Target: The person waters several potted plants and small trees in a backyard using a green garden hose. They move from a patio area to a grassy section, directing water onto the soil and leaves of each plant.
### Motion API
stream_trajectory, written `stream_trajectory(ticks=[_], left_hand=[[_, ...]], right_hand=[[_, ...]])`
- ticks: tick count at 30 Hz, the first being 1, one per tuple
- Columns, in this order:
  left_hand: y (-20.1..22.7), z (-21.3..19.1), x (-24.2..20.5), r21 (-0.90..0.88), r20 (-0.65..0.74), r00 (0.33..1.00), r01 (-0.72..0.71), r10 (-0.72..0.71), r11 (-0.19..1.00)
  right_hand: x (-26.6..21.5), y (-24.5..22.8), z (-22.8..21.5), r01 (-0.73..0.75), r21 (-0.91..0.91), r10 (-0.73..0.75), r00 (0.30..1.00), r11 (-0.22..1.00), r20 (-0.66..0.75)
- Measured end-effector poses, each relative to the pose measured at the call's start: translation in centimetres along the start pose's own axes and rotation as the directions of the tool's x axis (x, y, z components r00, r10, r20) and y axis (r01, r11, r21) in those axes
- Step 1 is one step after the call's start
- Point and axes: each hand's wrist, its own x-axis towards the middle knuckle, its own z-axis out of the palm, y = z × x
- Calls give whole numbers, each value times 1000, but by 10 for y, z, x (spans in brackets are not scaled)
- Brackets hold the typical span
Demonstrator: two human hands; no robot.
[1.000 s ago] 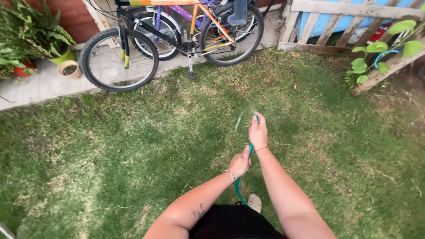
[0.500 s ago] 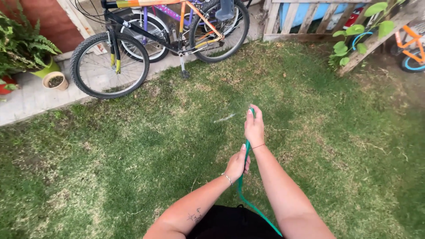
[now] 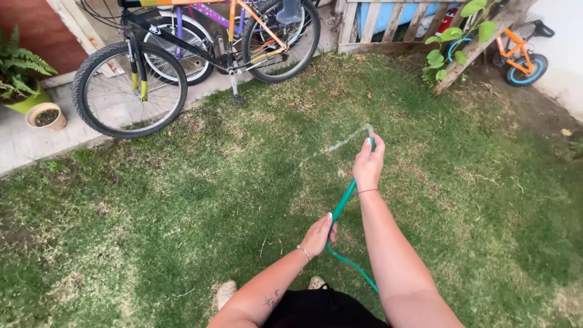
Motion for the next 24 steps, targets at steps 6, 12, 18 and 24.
stream_trajectory(ticks=[6,12,18,24], left_hand=[[-26,-125,-31,425,1,1000,-10,11,905],[-40,-237,-103,474,57,995,44,-81,880],[-16,-310,-176,512,-3,986,142,-164,847],[-20,-338,-219,519,-46,983,173,-175,837]], right_hand=[[-48,13,70,-24,-78,20,999,997,-46],[-134,-6,162,-112,-142,115,993,983,12],[-222,-56,206,-187,-195,216,967,963,138],[-273,-82,229,-150,-243,215,939,958,268]])
